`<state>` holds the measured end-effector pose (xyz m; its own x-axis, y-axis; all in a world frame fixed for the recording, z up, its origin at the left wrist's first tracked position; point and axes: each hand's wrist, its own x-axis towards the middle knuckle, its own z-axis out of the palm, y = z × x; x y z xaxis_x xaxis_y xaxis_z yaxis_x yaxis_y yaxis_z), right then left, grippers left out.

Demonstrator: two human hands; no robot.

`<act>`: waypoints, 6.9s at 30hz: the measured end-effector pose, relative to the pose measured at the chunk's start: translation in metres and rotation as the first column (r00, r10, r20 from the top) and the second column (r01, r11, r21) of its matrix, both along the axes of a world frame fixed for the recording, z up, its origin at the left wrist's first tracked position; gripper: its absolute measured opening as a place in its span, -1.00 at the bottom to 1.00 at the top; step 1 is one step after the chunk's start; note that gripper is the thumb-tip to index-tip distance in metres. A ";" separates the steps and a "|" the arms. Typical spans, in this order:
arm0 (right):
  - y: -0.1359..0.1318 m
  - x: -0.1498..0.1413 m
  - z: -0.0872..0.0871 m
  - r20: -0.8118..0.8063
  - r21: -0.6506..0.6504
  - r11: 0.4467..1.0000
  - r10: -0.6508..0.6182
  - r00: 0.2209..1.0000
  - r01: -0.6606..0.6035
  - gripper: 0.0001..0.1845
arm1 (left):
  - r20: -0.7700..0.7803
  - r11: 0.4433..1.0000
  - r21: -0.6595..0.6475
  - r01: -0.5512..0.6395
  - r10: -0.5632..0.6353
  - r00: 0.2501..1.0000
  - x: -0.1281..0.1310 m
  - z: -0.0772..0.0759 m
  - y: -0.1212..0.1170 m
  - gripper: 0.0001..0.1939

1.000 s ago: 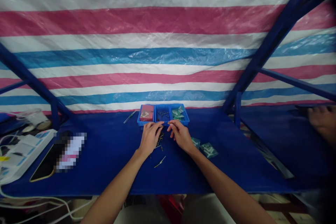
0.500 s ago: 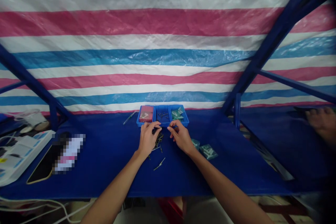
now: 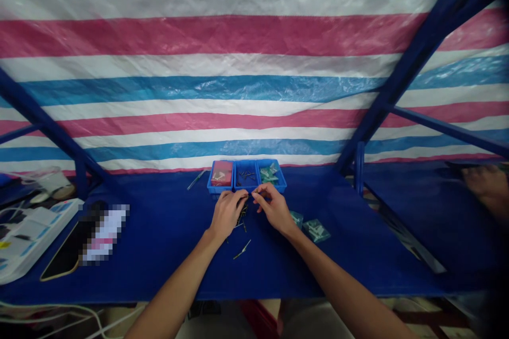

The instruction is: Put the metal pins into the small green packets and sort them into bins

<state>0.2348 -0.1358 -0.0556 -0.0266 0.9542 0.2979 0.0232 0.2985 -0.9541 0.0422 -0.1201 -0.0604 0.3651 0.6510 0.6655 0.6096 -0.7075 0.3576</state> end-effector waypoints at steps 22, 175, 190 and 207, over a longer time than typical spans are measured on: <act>0.006 -0.003 0.005 -0.178 -0.111 0.994 -0.043 0.983 0.024 -0.48 | 0.120 0.990 -0.062 0.123 -0.115 0.986 0.002 0.002 -0.001 -0.83; 0.005 0.003 -0.002 -0.023 -0.095 0.995 0.035 0.999 -0.037 -0.58 | 0.183 0.996 -0.015 -0.093 0.094 0.979 -0.007 0.000 -0.002 -0.79; 0.004 0.000 -0.001 -0.054 -0.278 0.960 0.026 0.998 -0.040 -0.43 | 0.137 0.996 0.019 -0.088 0.085 0.987 -0.008 -0.003 -0.001 -0.77; 0.011 -0.008 0.001 0.006 -0.172 0.985 -0.026 1.000 0.026 -0.48 | 0.172 0.996 -0.032 -0.086 0.090 0.981 -0.005 -0.001 -0.005 -0.79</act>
